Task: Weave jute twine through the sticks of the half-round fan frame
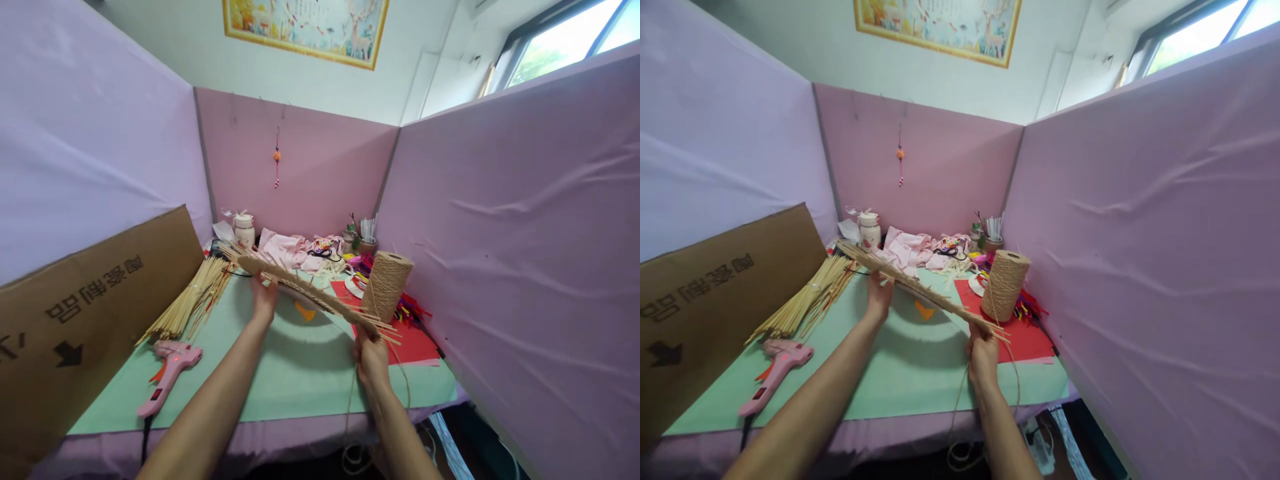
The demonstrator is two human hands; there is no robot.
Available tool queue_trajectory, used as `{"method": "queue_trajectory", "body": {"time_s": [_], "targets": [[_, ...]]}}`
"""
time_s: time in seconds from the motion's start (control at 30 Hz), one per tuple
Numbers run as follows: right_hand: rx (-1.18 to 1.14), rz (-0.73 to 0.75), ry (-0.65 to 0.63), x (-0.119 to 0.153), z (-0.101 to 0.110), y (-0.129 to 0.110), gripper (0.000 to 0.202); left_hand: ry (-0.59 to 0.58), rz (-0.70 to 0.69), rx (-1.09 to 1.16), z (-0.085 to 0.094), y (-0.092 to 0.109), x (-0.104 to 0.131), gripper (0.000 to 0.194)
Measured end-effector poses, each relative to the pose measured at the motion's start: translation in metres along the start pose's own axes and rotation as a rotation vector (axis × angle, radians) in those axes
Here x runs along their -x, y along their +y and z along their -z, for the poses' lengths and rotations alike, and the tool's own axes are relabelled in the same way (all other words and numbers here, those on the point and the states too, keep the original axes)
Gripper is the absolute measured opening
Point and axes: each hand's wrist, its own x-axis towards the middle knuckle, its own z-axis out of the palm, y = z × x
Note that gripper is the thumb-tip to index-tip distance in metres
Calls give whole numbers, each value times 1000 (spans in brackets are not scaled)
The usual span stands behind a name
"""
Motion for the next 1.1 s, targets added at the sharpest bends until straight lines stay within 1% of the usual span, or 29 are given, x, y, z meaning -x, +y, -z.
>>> {"method": "queue_trajectory", "body": {"time_s": [0.03,0.07,0.1,0.13,0.17,0.2,0.23,0.27,0.3,0.33,0.4,0.47,0.53,0.6,0.63,0.67,0.73,0.83,0.9,1.0,1.1], "targets": [[10,3,1,0,0,0,42,31,-83,-18,-7,6,8,51],[22,8,3,1,0,-1,41,39,-262,-91,-14,14,16,59],[34,11,8,1,0,-2,40,15,-425,-152,-22,23,24,64],[45,8,13,1,0,-3,40,-29,-545,-212,-30,32,30,65],[54,2,15,2,0,-4,40,-35,-632,-261,-37,41,35,65],[60,-6,13,2,0,-5,41,-55,-687,-322,-43,51,36,64],[64,-16,6,2,0,-6,41,-76,-729,-369,-49,61,36,65],[66,-23,-4,1,1,-6,42,-129,-749,-404,-53,70,32,65],[67,-24,-15,1,2,-6,41,-219,-736,-427,-55,78,27,66],[68,-22,-27,0,2,-6,41,-328,-692,-434,-57,86,19,68],[66,-17,-45,-1,3,-6,39,-506,-534,-412,-59,98,3,73],[56,-22,-54,-3,4,-7,39,-618,-362,-398,-62,107,-12,72],[29,-32,-55,-5,4,-7,41,-730,-219,-438,-66,111,-23,57],[-9,-45,-58,-7,5,-8,45,-842,-106,-480,-73,113,-28,42],[-28,-55,-63,-8,6,-8,48,-884,-62,-484,-76,112,-29,37],[-43,-69,-72,-9,7,-8,50,-910,-28,-475,-80,111,-30,35],[-60,-106,-94,-11,9,-8,54,-915,13,-446,-86,108,-30,33],[-68,-163,-140,-10,14,-10,58,-861,11,-440,-93,100,-33,28],[-53,-201,-185,-4,20,-13,58,-834,-1,-444,-95,96,-35,25],[57,-236,-231,11,35,-19,52,-827,0,-451,-99,92,-37,21],[270,-150,-219,23,55,-24,46,-834,18,-451,-102,93,-35,21]]}}
